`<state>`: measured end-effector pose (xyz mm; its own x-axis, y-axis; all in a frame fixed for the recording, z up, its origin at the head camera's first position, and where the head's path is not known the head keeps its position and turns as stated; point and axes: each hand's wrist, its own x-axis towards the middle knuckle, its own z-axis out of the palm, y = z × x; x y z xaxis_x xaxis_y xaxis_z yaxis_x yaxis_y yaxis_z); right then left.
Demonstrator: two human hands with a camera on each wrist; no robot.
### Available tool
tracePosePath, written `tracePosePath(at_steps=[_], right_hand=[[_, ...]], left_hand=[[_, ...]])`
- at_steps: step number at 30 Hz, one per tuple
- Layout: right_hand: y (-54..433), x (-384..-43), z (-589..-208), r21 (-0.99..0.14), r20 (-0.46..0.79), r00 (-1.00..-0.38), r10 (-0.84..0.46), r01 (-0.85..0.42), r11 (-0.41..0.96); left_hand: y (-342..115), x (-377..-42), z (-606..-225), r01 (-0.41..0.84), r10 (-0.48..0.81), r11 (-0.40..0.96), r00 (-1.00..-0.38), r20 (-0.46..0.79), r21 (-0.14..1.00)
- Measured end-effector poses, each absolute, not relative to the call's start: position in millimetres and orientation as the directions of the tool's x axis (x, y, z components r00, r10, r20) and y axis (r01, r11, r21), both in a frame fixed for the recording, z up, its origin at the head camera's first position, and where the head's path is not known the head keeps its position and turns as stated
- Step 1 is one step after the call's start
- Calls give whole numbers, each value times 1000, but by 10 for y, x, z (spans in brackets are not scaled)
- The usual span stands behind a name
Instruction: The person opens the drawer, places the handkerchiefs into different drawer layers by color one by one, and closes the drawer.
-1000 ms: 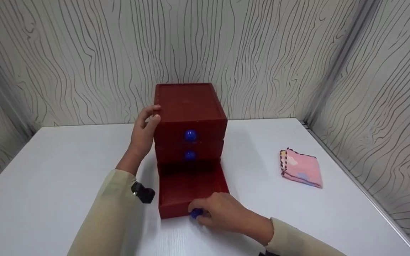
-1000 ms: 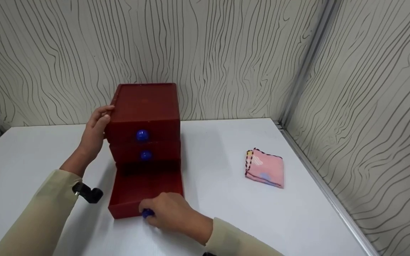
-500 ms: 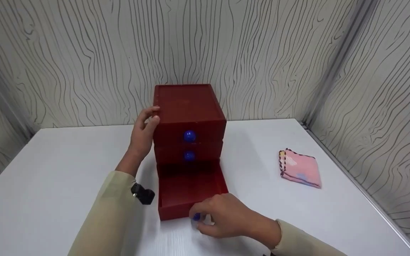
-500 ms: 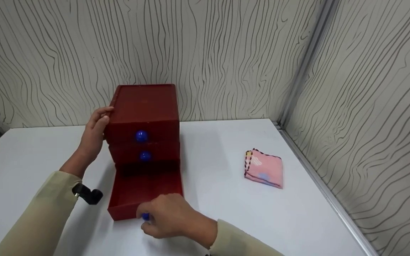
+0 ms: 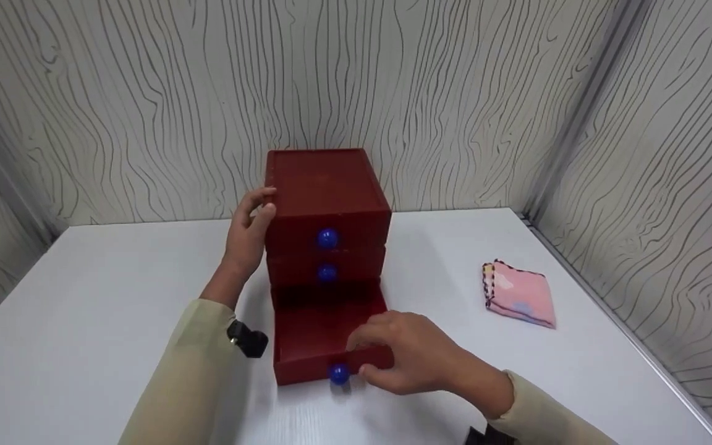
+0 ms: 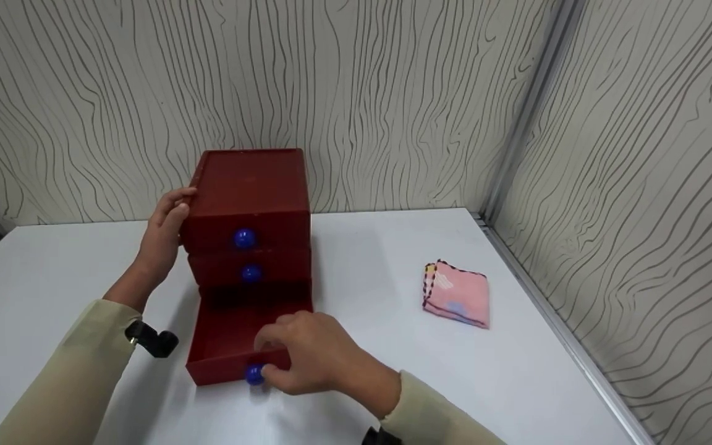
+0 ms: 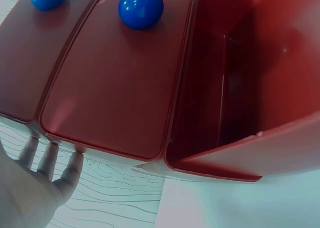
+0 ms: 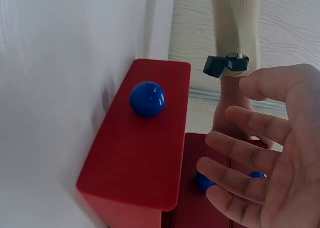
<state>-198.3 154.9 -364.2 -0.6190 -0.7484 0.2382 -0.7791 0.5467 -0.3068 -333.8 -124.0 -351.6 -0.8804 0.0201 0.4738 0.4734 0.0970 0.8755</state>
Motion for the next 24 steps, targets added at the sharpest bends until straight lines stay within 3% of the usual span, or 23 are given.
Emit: tracePosePath(at_steps=[14,24], right_hand=[[1768,-2115,-3492,-158,345,-677,-650,-725,670],[1955,-2195,-3488,-137,371,-719,-588,-668,731]], left_hand=[[-1222,-3330,-3504,460,13,103,-887,461,882],[-1223,-3321,-3506,453,12,86,-891,453,888]])
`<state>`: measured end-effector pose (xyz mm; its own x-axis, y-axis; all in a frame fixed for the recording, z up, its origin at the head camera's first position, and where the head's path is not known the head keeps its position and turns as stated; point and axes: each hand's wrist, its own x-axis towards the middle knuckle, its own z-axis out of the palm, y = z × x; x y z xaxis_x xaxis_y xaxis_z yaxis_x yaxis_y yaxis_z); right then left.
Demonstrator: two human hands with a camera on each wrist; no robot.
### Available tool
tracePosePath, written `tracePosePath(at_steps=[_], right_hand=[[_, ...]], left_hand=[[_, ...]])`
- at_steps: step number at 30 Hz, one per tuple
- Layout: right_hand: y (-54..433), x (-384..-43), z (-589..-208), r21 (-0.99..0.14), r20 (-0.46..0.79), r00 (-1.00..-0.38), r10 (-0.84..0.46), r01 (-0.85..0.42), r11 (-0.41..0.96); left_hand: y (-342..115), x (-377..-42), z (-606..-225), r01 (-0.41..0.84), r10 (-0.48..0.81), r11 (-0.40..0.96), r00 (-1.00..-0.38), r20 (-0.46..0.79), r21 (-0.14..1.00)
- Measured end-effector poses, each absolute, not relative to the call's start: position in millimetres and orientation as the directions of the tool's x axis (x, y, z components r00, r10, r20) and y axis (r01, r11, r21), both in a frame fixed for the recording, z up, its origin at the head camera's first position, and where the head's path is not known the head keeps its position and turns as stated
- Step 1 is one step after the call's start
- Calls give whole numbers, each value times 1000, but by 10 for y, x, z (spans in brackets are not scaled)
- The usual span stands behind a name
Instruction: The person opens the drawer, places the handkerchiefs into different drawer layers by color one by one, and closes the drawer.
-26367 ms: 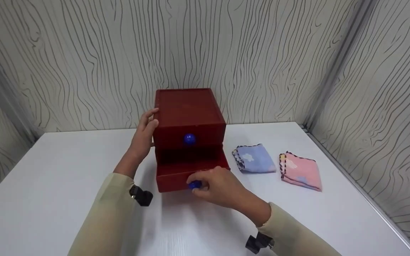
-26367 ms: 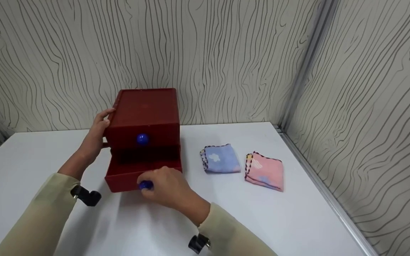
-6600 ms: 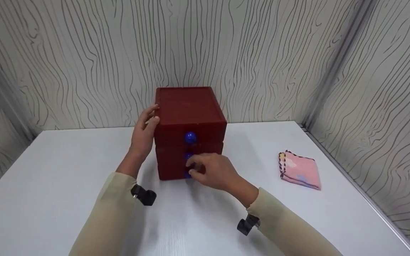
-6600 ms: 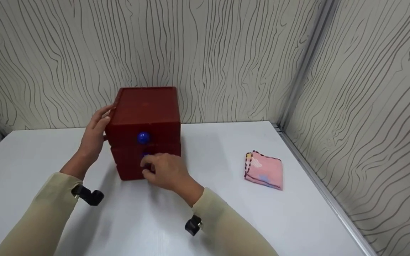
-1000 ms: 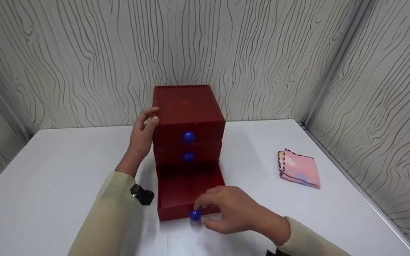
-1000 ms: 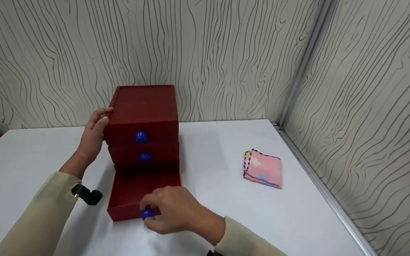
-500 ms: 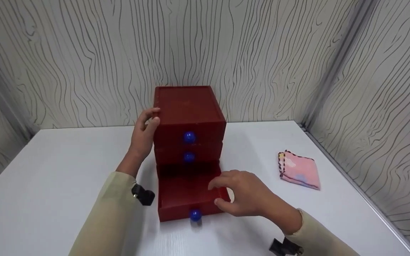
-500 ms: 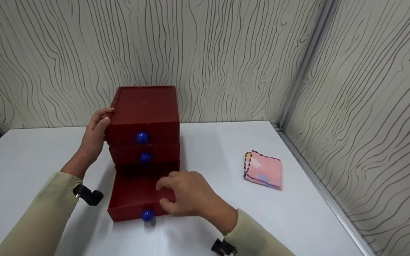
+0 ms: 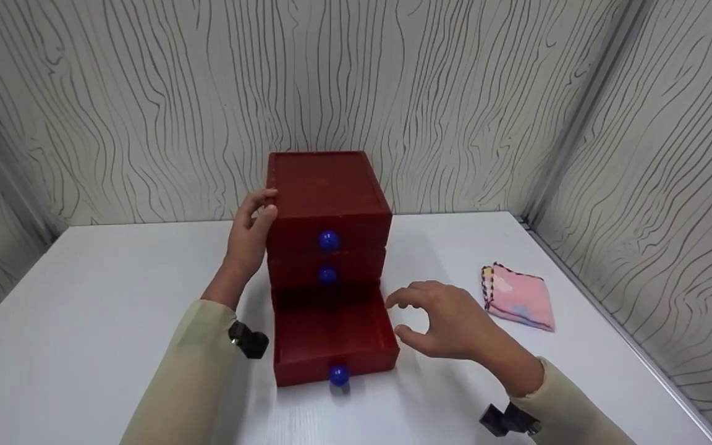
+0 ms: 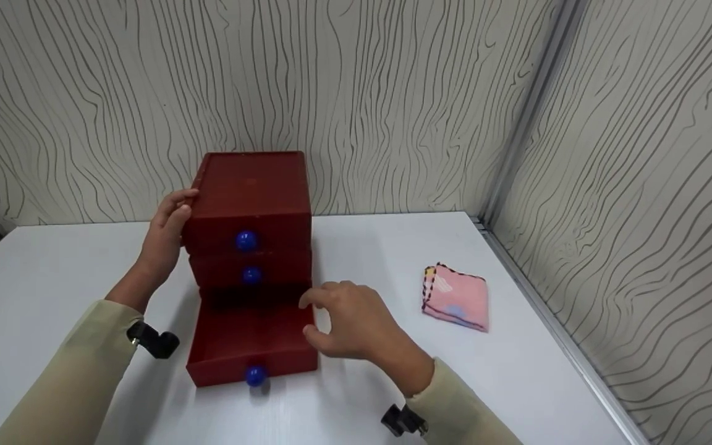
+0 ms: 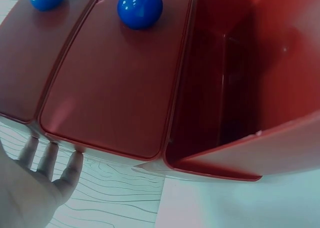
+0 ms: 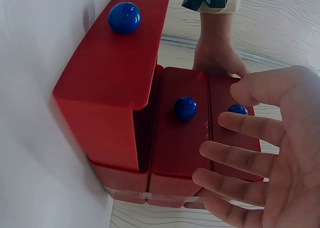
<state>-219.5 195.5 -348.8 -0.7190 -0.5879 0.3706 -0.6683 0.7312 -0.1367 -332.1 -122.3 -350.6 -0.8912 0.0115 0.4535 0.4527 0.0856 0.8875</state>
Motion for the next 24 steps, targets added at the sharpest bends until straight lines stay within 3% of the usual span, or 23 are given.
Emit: tracePosePath(at_steps=[24], right_hand=[[2456,-2353,-3452,-142,347,-812,-469,-539,830]], left_hand=[[-1215,-3338,-3517,479,-1,117,-876,482,870]])
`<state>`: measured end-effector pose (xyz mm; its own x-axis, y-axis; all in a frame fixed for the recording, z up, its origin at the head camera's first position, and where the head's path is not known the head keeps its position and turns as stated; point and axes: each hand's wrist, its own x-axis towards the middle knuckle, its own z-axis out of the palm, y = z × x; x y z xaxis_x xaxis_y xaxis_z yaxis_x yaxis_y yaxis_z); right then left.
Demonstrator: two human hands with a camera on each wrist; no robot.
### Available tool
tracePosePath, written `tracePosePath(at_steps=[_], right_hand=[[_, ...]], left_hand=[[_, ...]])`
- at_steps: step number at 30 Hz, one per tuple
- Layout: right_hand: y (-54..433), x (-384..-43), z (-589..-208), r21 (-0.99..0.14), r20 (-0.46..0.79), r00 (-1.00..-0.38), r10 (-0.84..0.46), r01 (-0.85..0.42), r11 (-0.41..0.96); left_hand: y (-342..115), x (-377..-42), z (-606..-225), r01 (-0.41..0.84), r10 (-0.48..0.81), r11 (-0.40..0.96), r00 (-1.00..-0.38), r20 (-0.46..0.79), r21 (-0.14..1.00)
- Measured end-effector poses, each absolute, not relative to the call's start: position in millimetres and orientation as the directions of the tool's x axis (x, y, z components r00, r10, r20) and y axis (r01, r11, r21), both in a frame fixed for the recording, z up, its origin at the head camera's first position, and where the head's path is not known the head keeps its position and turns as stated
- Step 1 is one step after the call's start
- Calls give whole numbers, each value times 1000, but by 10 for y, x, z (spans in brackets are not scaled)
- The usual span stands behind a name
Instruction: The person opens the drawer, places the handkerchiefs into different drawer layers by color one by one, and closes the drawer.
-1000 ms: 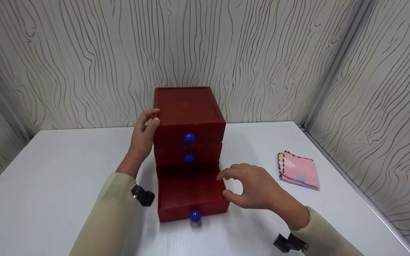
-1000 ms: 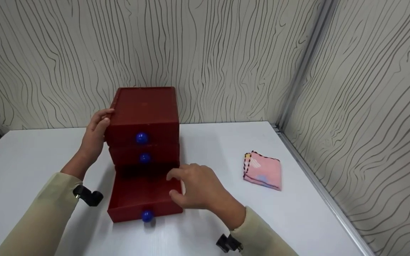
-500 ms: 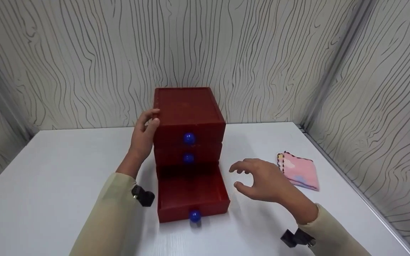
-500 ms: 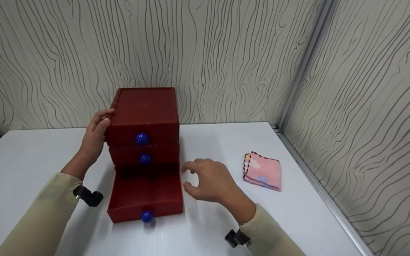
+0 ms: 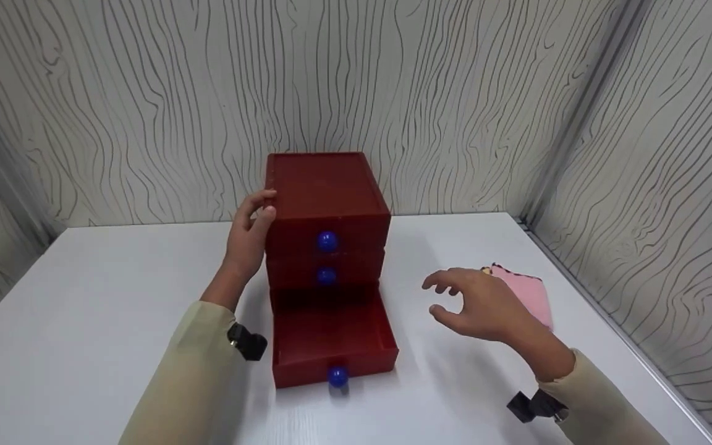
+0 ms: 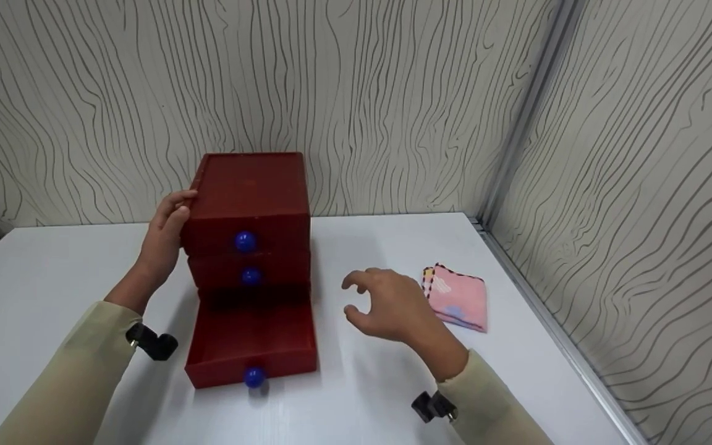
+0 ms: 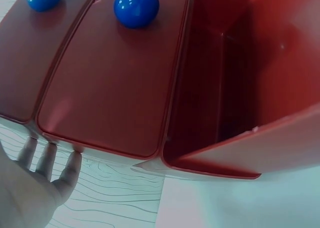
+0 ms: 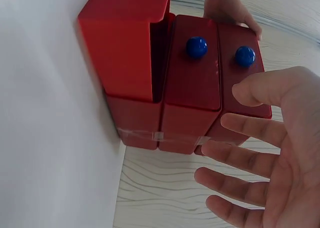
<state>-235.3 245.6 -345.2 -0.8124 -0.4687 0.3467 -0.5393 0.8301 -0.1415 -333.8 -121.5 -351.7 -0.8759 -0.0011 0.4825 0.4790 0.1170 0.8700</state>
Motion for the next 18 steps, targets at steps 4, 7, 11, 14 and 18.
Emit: tracePosePath(at_steps=[4,7,11,14,18], right_hand=[[2537,-2395,-3445,-163,323,-835,-445,-512,843],[2597,-2441,-3460,-192,307,-854,-419,-487,852],[2683,-2517,-3501,-236,279,-875,-395,-461,856],[2762,-2571,-3534,-264,257,-892,-373,-436,860],[2876,-2642,-3569,-284,235,-914,-331,-391,875]], left_hand=[[-1219,-3352,-3519,491,-1,124,-869,495,862],[-1223,-3362,-3524,493,0,120,-868,497,862],[-1221,-3360,-3527,485,-7,115,-873,488,867],[-1217,-3346,-3522,480,-7,107,-875,483,871],[-1214,-3336,-3518,477,-3,96,-878,479,874]])
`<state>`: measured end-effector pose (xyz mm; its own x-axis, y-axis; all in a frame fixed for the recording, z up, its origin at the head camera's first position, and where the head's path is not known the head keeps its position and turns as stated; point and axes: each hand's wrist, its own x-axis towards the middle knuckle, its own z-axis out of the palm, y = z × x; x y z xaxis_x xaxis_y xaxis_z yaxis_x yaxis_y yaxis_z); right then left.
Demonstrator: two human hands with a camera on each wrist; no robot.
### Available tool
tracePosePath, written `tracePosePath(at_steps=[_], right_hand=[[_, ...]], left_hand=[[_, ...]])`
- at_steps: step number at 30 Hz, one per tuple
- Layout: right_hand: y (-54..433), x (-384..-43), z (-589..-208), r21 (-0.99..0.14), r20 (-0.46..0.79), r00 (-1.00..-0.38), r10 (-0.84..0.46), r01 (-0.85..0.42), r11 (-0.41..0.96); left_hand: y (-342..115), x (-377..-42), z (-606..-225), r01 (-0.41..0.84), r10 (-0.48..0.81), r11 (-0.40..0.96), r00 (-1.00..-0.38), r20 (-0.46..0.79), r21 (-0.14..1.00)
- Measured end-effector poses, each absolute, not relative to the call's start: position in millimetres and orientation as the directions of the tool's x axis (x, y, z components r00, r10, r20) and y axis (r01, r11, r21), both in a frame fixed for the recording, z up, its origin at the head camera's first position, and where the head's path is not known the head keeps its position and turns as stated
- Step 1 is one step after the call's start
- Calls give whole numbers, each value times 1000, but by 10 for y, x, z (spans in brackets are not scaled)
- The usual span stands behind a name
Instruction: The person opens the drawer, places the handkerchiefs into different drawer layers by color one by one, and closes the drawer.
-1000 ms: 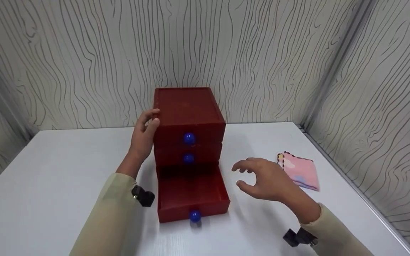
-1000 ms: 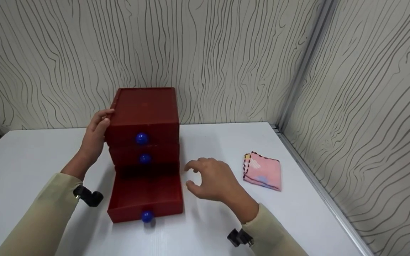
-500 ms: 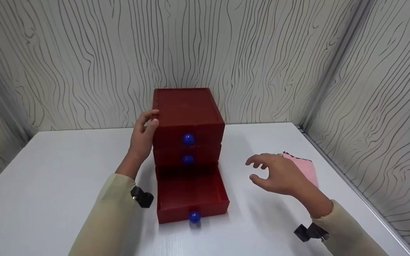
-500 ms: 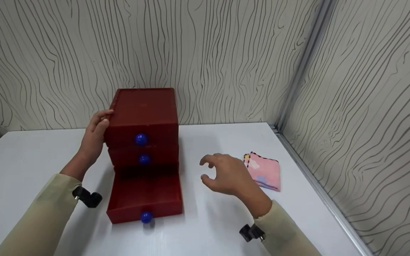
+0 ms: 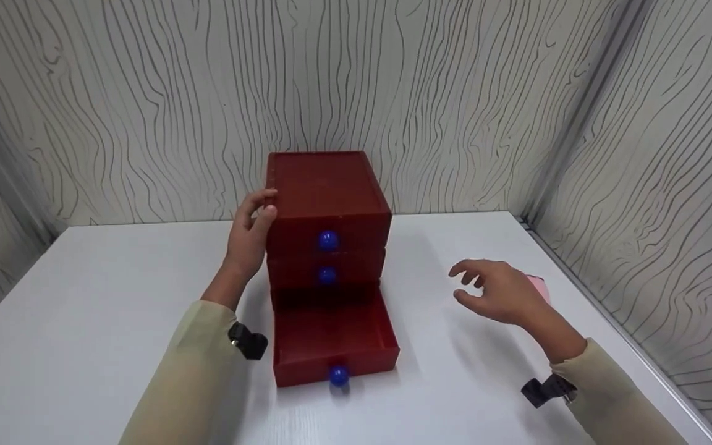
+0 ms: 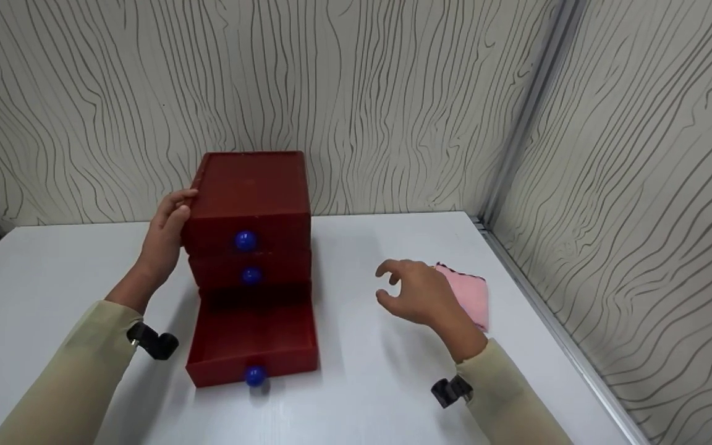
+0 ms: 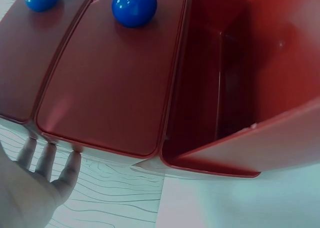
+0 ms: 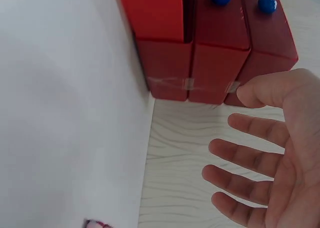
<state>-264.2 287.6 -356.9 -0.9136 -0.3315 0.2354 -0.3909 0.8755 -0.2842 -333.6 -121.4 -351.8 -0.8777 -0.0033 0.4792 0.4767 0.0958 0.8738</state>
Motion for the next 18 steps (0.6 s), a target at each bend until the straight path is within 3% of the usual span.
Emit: tracePosePath(at_steps=[7,18], right_hand=[[3070,-2743,-3604,-285,200,-952,-233,-284,915],[3440,-2885,-3735,-305,184,-968,-172,-222,926]], left_hand=[[-1218,-3340,-3534,463,-1,101,-885,466,880],[-1209,-3318,-3521,487,5,91,-872,489,869]])
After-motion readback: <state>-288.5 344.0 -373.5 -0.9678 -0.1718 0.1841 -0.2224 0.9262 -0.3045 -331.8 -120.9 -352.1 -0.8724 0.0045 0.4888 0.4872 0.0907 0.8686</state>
